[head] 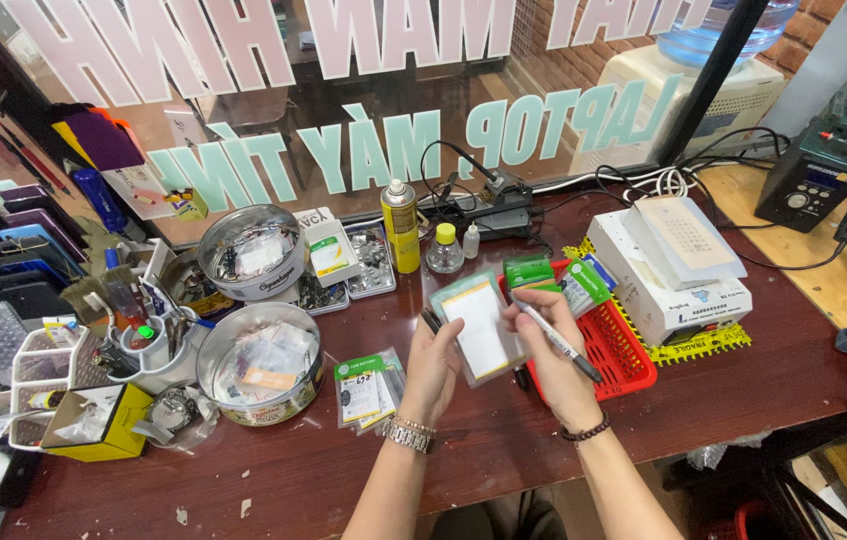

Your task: The person picks up small sealed battery packages from a pile on a workbench, writes on each package with a black marker, and places them into a red basket. The person repeats this process for multiple packages throughout the clip.

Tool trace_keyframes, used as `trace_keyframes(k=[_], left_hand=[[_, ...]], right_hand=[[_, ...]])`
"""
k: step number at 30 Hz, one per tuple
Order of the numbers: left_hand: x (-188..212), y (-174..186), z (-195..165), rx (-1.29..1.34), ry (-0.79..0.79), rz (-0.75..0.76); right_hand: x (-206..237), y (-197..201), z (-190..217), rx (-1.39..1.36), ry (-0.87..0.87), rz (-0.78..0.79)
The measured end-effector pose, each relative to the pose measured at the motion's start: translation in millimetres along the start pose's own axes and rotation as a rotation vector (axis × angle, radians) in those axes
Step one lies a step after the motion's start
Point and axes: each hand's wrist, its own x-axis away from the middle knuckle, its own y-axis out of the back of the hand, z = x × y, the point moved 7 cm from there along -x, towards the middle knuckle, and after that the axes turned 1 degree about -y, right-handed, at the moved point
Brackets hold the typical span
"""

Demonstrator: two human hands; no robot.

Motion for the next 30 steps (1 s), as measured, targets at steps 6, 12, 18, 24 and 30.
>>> trace_keyframes(k=[6,12,18,24,30], left_hand=[[5.2,-13.4,19.2,0.017,0.033,0.023],[8.6,-18.9,16.6,-0.014,0.037,0.013],[9.2,-23.6,9.4,-0.004,0.013,0.027],[8.2,-25.9,4.4,-0.017,-0.018,0.039],[10.9,-28.4,3.7,-0.018,-0.007,0.033]], right_hand=[[-4.3,-0.4,-3.0,0.438,0.086,-0.074],[0.3,-3.6,-0.6,0.549,0.182,-0.164],[-2.9,-2.8,-8.9,0.54,0.119,-0.121],[-2.5,-6.2,9.4,0.502,0.311,-0.124],[-4.1,-3.3,3.5,0.494,0.15,-0.196]])
